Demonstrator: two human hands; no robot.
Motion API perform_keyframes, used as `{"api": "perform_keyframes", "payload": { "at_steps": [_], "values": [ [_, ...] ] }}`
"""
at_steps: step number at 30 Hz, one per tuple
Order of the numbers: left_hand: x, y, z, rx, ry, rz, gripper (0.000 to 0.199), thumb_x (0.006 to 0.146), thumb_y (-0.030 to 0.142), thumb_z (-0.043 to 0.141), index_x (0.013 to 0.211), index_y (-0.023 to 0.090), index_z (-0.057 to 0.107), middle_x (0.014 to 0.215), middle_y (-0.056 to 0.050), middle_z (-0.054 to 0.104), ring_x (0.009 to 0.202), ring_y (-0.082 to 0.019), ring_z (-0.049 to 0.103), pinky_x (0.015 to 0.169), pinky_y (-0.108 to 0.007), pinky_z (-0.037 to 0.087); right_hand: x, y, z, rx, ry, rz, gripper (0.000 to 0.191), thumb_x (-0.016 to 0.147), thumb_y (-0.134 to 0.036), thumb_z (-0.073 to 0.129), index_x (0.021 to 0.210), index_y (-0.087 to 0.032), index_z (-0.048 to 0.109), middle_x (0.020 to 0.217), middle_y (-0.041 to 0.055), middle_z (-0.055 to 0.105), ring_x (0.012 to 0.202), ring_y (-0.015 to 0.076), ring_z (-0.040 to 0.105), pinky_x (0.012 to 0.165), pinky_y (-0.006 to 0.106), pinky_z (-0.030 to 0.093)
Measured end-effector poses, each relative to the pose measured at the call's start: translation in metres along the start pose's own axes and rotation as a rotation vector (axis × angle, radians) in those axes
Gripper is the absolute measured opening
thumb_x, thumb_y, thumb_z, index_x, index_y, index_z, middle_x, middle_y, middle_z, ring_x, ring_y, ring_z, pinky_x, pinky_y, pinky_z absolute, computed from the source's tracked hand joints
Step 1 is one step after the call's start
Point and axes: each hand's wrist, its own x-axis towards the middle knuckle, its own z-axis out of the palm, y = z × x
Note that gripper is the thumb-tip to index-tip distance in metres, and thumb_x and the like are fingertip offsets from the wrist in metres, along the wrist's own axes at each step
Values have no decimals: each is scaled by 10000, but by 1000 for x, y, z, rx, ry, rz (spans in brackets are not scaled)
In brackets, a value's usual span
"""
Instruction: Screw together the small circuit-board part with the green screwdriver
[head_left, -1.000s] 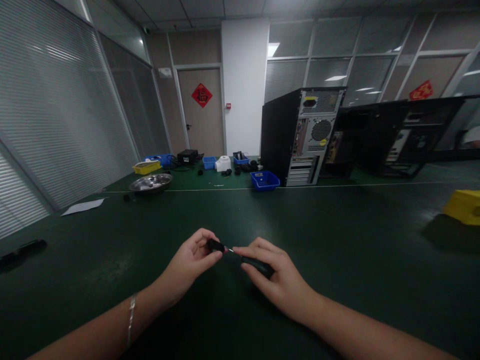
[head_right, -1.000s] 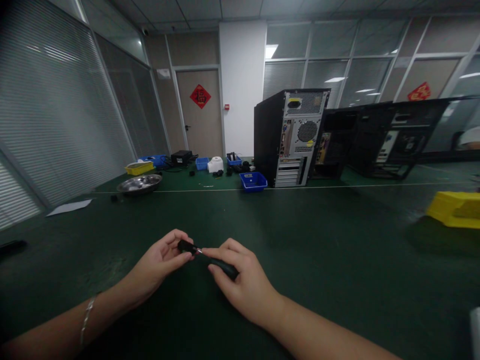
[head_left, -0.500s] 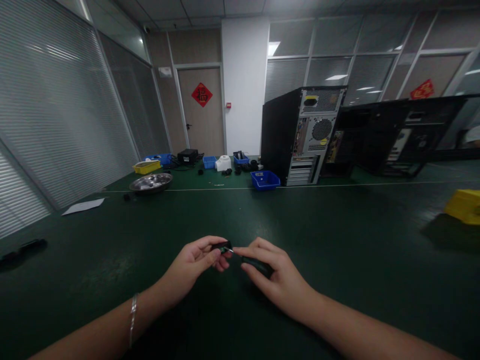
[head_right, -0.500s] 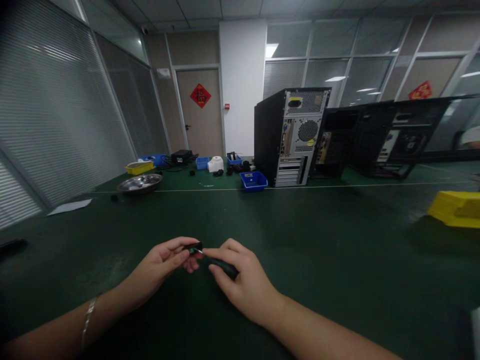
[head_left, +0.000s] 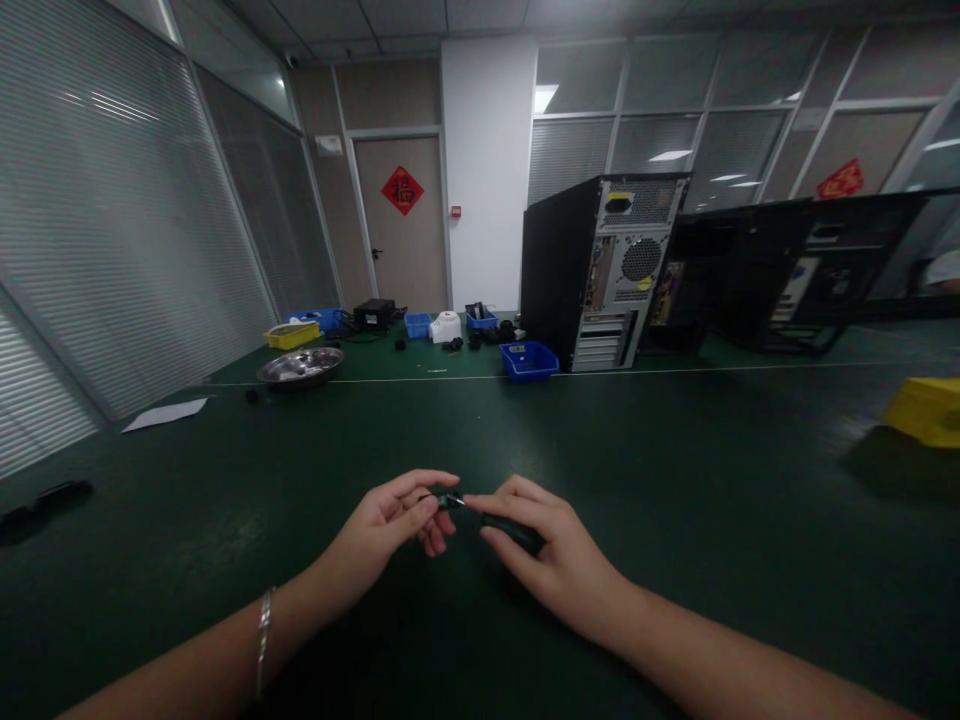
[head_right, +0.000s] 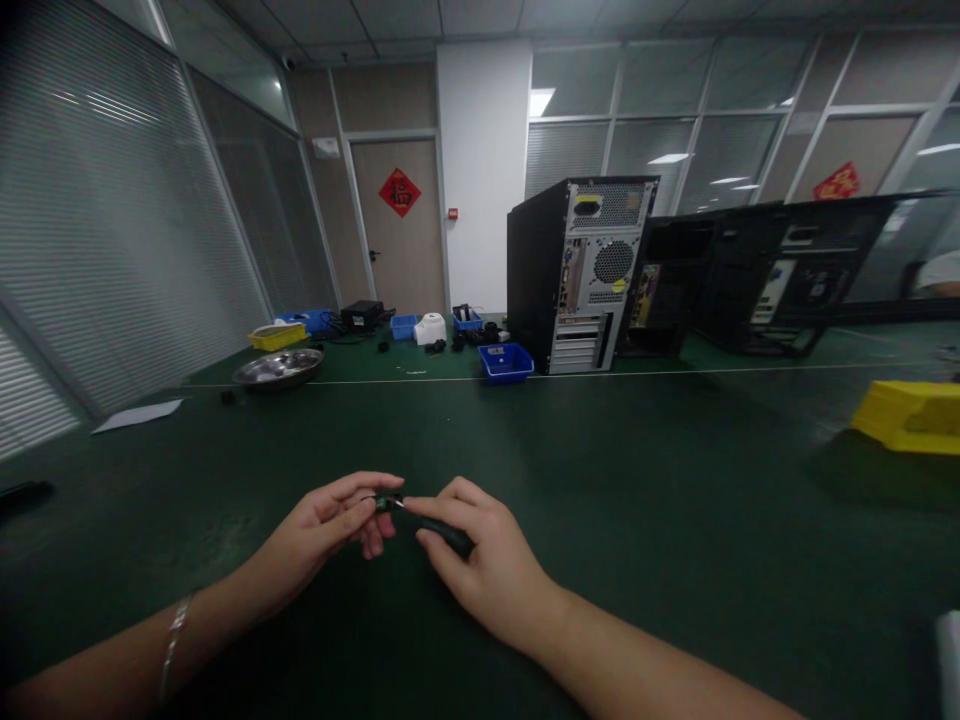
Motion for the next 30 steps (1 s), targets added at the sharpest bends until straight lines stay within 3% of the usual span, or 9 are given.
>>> {"api": "perform_keyframes", "payload": {
  "at_steps": [13, 21, 30],
  "values": [
    [-5, 0, 4, 298, 120, 28, 327, 848, 316, 528, 1139, 176, 585, 850, -45, 622, 731, -148, 566, 692, -292, 457, 0, 2, 1, -18, -4, -7, 344, 862, -167, 539, 1195, -240, 589, 891, 40, 560, 805, 152, 557, 719, 275, 455],
    [-1, -1, 0, 74, 21, 13, 286, 845, 291, 539, 1072, 141, 629, 771, -46, 622, 651, -129, 559, 628, -266, 449, 1, -4, -1, 3, -20, -4, 341, 858, -153, 539, 1186, -230, 595, 894, 41, 553, 814, 150, 554, 726, 274, 458],
    [-2, 1, 2, -2, 48, -10, 285, 842, 290, 548, 1071, 144, 633, 783, -55, 624, 660, -132, 550, 628, -269, 439, -1, -1, 0, 13, -23, -18, 352, 859, -155, 539, 1198, -238, 584, 912, 42, 558, 823, 153, 555, 737, 281, 459]
  ]
}}
